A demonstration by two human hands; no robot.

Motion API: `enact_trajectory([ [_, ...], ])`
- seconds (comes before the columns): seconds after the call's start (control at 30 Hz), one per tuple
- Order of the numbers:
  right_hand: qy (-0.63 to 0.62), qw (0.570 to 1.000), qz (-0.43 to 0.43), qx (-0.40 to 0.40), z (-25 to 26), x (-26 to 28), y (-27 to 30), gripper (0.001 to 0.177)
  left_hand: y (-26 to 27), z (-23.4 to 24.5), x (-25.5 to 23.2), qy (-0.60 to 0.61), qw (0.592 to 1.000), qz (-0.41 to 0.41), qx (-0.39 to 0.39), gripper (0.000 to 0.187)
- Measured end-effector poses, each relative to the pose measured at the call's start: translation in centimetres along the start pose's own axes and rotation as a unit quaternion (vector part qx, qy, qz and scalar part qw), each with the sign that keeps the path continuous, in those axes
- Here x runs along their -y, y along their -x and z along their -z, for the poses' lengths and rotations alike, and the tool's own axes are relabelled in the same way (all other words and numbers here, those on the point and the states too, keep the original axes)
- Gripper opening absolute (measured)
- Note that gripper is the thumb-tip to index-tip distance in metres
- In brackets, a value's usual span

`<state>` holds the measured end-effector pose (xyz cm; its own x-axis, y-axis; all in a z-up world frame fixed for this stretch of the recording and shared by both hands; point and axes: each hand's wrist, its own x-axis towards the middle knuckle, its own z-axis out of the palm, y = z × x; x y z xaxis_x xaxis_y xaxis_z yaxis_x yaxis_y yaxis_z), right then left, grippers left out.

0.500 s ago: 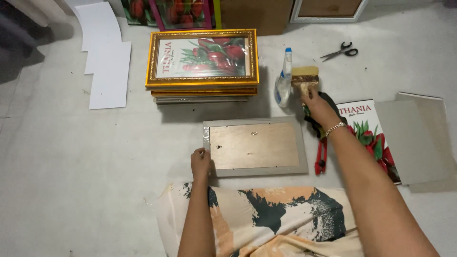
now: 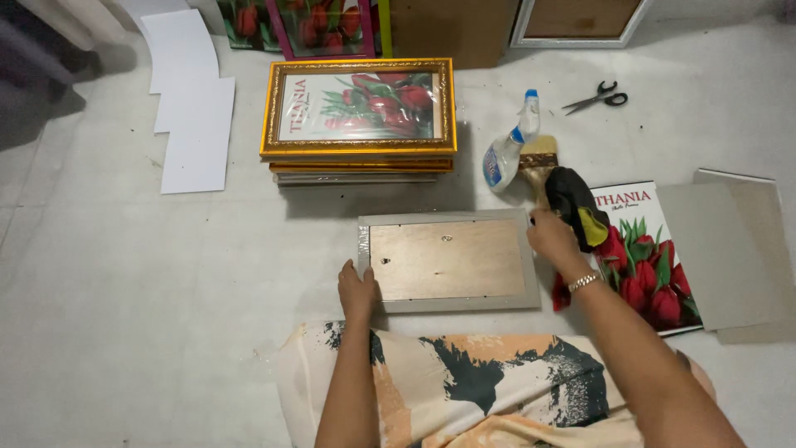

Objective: Assembling a picture frame by inserting the backing and cleaning the glass and frame with a brush and spray.

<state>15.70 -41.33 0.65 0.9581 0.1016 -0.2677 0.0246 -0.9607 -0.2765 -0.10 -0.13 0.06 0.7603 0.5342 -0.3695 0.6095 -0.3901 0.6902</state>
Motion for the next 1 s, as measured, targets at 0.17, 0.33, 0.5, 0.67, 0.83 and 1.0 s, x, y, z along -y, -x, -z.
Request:
enact_trajectory([
  [0.17,-0.084,0.994,-0.072,0.016,-7.8,-2.5,2.4,0.069,0.3,-0.2,0.2,-0.006,1.0,-0.016,0.014,0.068],
  [0.33,-0.165,0.979,-0.117,-0.02,-6.4,0.4,5.8,0.066,-4.8,-2.1,5.6,0.087,0.994,0.015,0.061,0.085],
  [0.5,-0.366,0.905,-0.201,-0.081,-8.4,-2.9,6.2,0.056,-4.2,-0.6,5.0,0.213,0.969,0.048,0.112,0.085],
  [0.67,-0.49,0.842,-0.212,-0.071,-1.7,0.6,10.4,0.054,0.3,2.9,-0.8,0.352,0.928,0.035,0.115,0.081],
  [0.83,-0.592,0.788,-0.138,-0.102,0.6,2.2,13.0,0.055,1.5,4.5,-1.7,0.408,0.899,-0.11,0.111,0.068],
  [1.0,-0.683,0.712,-0.08,-0.14,2.3,3.7,14.1,0.036,3.5,5.8,-3.1,0.461,0.861,-0.188,0.106,0.061],
])
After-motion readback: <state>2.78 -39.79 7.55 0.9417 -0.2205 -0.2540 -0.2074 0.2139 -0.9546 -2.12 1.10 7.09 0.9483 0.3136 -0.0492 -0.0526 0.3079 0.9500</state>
